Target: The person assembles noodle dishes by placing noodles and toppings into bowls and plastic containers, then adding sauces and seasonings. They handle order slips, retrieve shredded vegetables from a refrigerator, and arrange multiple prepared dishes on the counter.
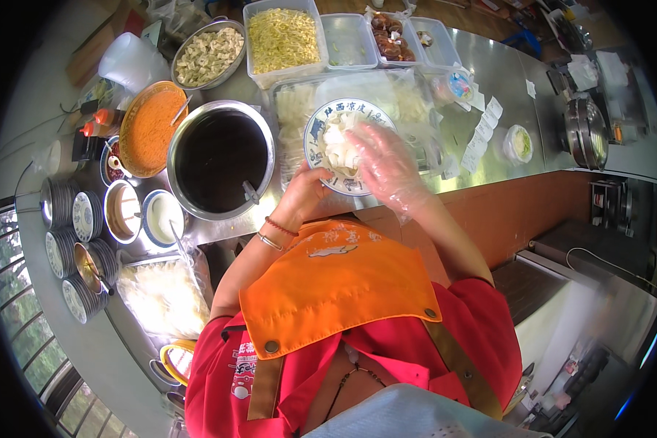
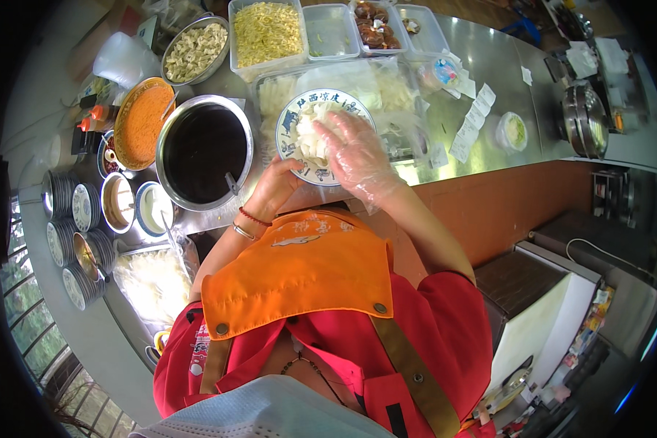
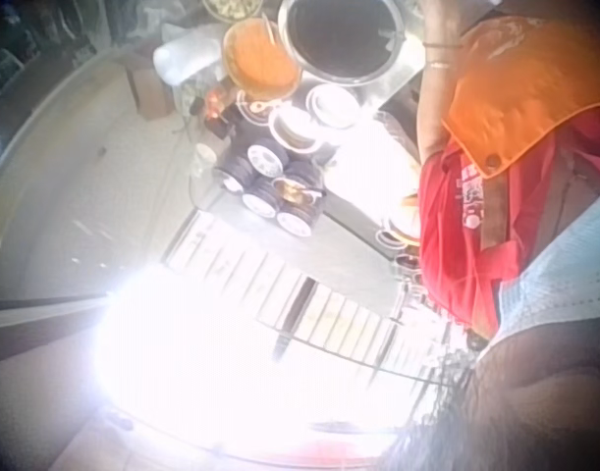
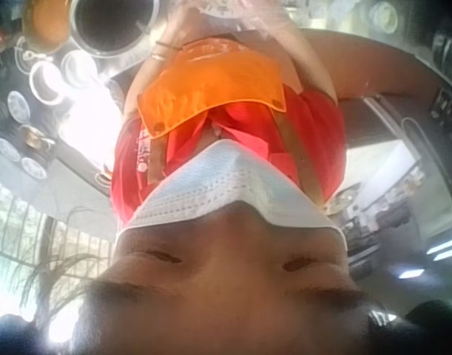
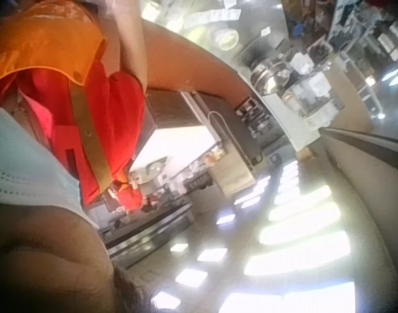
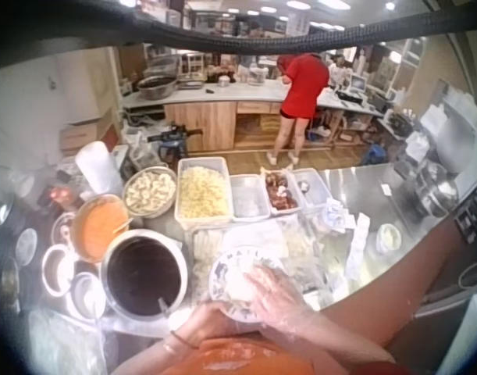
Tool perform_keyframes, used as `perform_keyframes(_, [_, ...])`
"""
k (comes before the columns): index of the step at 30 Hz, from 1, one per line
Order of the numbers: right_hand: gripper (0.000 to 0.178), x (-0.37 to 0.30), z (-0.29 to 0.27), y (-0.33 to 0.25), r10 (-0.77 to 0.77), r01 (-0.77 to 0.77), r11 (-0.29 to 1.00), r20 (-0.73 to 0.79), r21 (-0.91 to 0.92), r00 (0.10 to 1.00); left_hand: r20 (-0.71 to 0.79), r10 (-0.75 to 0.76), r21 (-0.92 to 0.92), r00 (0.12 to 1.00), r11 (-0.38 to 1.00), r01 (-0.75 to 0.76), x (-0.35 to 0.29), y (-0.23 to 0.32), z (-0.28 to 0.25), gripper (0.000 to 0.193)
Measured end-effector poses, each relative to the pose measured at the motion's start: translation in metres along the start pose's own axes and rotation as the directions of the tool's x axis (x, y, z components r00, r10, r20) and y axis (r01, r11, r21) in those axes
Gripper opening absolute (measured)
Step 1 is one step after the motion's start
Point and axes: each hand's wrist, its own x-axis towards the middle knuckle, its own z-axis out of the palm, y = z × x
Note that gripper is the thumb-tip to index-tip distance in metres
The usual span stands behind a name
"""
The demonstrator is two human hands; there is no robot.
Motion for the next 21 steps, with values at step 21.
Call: perform_keyframes(21, [0.014, 0.056, 0.026, 0.040, 0.228, -0.197, 0.727, 0.039, 0.658, 0.973, -0.215, 0.227, -0.202, 0.950, 0.941, -0.271, -0.113, -0.021, -0.043, 0.061])
